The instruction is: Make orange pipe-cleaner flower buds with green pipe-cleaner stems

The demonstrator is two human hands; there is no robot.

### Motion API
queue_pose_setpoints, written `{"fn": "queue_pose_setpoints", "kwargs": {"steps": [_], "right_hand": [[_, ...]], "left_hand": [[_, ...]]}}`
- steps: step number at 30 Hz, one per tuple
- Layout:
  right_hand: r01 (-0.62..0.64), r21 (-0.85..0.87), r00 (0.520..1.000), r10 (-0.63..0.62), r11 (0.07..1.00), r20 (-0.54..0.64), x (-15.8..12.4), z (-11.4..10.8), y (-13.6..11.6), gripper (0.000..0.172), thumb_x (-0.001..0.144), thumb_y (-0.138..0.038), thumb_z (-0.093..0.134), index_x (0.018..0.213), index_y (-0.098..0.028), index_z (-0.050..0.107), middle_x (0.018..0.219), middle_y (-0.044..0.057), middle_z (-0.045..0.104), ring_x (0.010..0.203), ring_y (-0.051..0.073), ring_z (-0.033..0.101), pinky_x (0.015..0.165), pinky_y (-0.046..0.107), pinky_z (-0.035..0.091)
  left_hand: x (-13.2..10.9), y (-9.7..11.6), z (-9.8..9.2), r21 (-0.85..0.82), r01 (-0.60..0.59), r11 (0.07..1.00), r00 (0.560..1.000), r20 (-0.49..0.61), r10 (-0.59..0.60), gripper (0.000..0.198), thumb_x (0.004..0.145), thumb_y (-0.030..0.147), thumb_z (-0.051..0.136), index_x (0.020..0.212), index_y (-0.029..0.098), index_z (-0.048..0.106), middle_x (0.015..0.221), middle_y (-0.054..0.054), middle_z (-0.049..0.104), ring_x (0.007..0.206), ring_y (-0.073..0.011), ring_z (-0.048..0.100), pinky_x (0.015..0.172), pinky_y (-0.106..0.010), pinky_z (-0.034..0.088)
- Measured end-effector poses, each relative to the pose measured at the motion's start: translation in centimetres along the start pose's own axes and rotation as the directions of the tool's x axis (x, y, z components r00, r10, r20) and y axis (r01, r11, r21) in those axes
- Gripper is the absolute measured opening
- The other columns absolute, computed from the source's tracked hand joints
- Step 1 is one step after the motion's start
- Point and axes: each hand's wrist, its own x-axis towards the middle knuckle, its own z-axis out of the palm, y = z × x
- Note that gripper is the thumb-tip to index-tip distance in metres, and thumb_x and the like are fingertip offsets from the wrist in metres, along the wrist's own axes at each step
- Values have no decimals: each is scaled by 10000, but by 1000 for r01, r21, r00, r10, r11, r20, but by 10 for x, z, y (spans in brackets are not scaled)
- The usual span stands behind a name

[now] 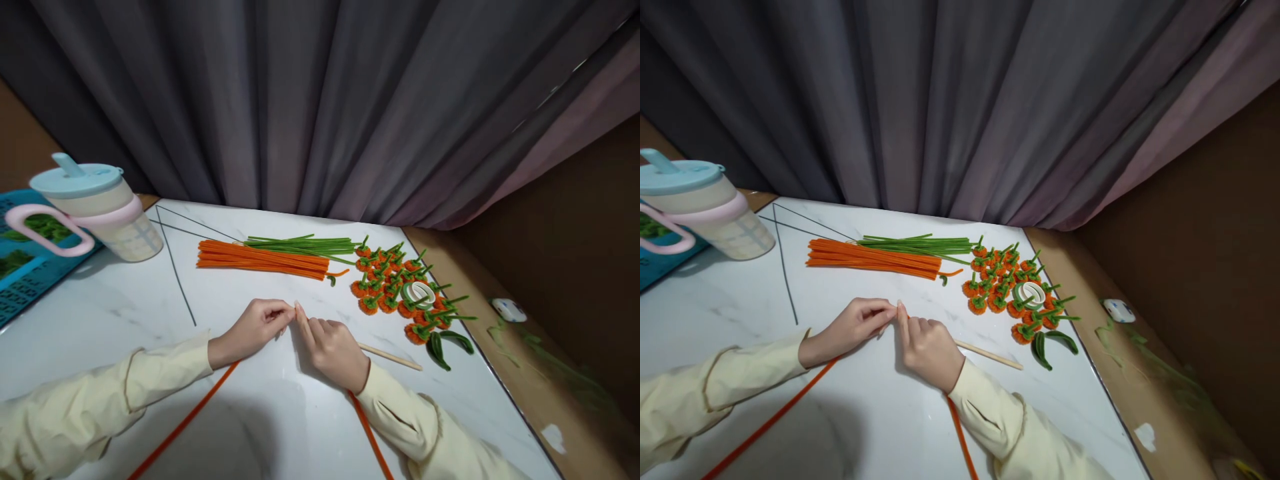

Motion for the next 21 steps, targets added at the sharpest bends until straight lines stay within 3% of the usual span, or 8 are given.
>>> {"fn": "queue_pose_setpoints", "kwargs": {"steps": [4,8,15,21], "right_hand": [[-168,149,982,179,974,-66,-5,6,-1,450,886,-33,312,1330,15,370,601,15,545,482,132,489,436,272,313],[-261,218,954,285,940,-88,-6,9,-5,349,934,-108,324,1240,-37,476,593,7,557,492,112,500,447,251,287],[-262,233,956,285,937,-72,-6,10,-5,302,928,-100,333,1152,-42,528,599,13,565,497,116,512,443,248,296],[-241,246,957,271,939,-99,-8,12,-5,300,910,-77,350,1160,-29,508,605,13,571,491,117,515,441,246,310]], "left_hand": [[0,-1,0,13,-26,1000,999,-26,27,301,866,346,466,705,123,590,556,37,432,514,-85,383,489,-207,314],[-1,-2,0,31,-24,999,999,-44,25,299,857,350,472,769,111,629,585,25,470,516,-87,389,488,-208,322],[-1,0,1,37,-9,999,999,-43,10,281,848,341,478,747,120,620,589,22,479,511,-85,391,474,-204,324],[-1,0,-1,-62,19,998,1000,-21,-20,273,842,332,469,708,131,595,512,49,413,481,-83,361,470,-206,320]]}}
